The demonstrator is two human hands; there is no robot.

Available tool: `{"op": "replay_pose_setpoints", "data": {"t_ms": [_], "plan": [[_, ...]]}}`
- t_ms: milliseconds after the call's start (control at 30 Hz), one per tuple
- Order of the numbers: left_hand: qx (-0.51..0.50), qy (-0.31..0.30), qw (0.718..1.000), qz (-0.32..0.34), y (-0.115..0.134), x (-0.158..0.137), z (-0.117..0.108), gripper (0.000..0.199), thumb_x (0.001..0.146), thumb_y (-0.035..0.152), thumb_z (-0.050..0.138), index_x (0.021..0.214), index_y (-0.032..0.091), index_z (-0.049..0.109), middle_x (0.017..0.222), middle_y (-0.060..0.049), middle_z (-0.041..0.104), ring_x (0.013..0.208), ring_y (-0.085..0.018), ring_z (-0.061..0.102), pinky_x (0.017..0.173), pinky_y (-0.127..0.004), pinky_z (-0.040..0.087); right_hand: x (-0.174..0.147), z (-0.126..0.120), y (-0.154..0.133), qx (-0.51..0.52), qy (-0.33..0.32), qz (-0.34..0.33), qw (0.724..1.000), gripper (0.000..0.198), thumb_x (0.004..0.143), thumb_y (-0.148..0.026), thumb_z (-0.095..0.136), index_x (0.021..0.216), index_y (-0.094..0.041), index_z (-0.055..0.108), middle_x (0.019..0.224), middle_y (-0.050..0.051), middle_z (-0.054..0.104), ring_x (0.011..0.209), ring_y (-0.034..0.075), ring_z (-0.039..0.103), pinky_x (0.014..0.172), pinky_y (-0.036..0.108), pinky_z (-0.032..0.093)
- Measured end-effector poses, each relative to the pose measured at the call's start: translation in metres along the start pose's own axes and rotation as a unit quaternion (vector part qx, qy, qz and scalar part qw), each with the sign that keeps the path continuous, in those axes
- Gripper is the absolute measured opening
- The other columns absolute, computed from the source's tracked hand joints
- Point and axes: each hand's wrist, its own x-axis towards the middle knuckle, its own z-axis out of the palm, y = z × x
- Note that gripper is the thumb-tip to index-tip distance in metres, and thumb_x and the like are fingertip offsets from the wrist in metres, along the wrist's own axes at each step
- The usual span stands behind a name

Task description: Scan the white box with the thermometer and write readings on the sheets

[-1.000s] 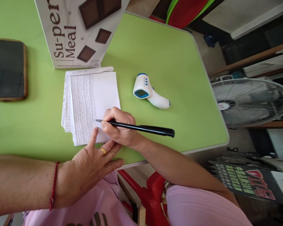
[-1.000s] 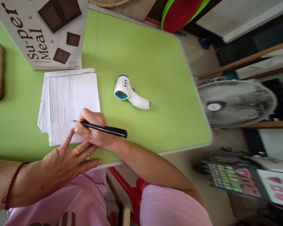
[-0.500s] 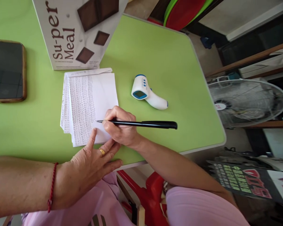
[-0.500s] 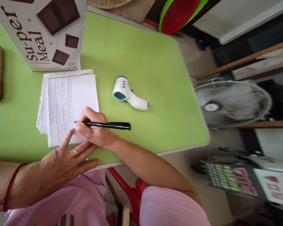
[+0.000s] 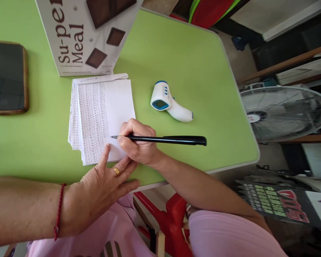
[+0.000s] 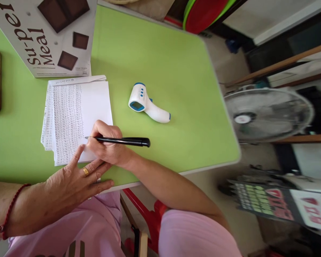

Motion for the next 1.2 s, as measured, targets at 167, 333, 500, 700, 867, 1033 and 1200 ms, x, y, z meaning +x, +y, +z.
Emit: {"op": "replay_pose_setpoints", "data": {"t_ms": [167, 333, 500, 700, 867, 1033, 1200], "plan": [[0.003, -0.002, 1.000, -0.001, -0.001, 0.001, 0.000, 0.078, 0.076, 0.059, 0.071, 0.147, 0.051, 0.041, 0.154, 0.000, 0.041, 0.150, -0.034, 0.020, 0.116, -0.070, 0.027, 0.001, 0.001, 0.001, 0.006, 0.014, 0.004, 1.000, 0.019, 0.080, -0.014, 0.055, 0.067, -0.023, 0.043, 0.055, -0.008, 0.049, 0.047, 0.006, 0.043, 0.048, 0.022, 0.038], [0.003, -0.003, 1.000, -0.002, -0.001, 0.000, -0.001, 0.077, 0.077, 0.058, 0.070, 0.148, 0.050, 0.041, 0.154, 0.000, 0.041, 0.150, -0.034, 0.020, 0.115, -0.070, 0.027, 0.001, 0.001, 0.000, -0.004, 0.005, 0.001, 1.000, 0.019, 0.080, -0.015, 0.054, 0.067, -0.023, 0.043, 0.054, -0.008, 0.049, 0.047, 0.006, 0.042, 0.047, 0.022, 0.037], [0.001, -0.007, 1.000, 0.001, 0.000, 0.000, -0.001, 0.077, 0.078, 0.058, 0.069, 0.149, 0.050, 0.039, 0.155, 0.000, 0.041, 0.150, -0.034, 0.019, 0.115, -0.070, 0.028, 0.001, 0.000, -0.002, -0.006, -0.006, 0.010, 1.000, 0.019, 0.080, -0.016, 0.054, 0.066, -0.023, 0.043, 0.054, -0.008, 0.048, 0.047, 0.006, 0.042, 0.047, 0.022, 0.037], [-0.009, -0.013, 1.000, 0.006, -0.002, 0.001, -0.003, 0.076, 0.078, 0.055, 0.069, 0.148, 0.049, 0.040, 0.155, 0.000, 0.041, 0.150, -0.035, 0.018, 0.115, -0.071, 0.026, 0.001, 0.001, -0.001, 0.000, -0.007, 0.005, 1.000, 0.019, 0.079, -0.014, 0.055, 0.067, -0.023, 0.043, 0.054, -0.008, 0.048, 0.047, 0.006, 0.043, 0.048, 0.022, 0.038], [-0.031, -0.031, 0.999, 0.013, -0.004, -0.001, -0.004, 0.072, 0.083, 0.051, 0.068, 0.149, 0.047, 0.039, 0.159, -0.002, 0.035, 0.150, -0.031, 0.020, 0.114, -0.070, 0.029, 0.002, -0.001, 0.001, 0.010, 0.049, -0.022, 0.998, 0.018, 0.081, -0.013, 0.056, 0.071, -0.023, 0.045, 0.057, -0.008, 0.048, 0.048, 0.006, 0.042, 0.047, 0.022, 0.037], [-0.072, -0.014, 0.997, 0.022, -0.014, 0.003, -0.016, 0.092, 0.069, 0.071, 0.076, 0.149, 0.040, 0.042, 0.158, -0.006, 0.036, 0.145, -0.032, 0.029, 0.112, -0.068, 0.036, 0.011, -0.012, 0.009, -0.125, 0.117, -0.095, 0.981, 0.002, 0.090, -0.024, 0.056, 0.092, -0.024, 0.057, 0.071, -0.003, 0.058, 0.059, 0.011, 0.054, 0.056, 0.026, 0.047], [-0.179, 0.226, 0.957, -0.025, -0.065, 0.016, -0.039, 0.032, 0.094, 0.032, 0.047, 0.115, 0.012, 0.062, 0.114, -0.013, 0.062, 0.103, -0.025, 0.061, 0.081, -0.042, 0.058, 0.021, -0.023, 0.027, -0.274, 0.081, -0.162, 0.944, 0.026, 0.096, -0.017, 0.046, 0.117, -0.022, 0.060, 0.100, 0.008, 0.064, 0.092, 0.019, 0.063, 0.080, 0.035, 0.054]]}}
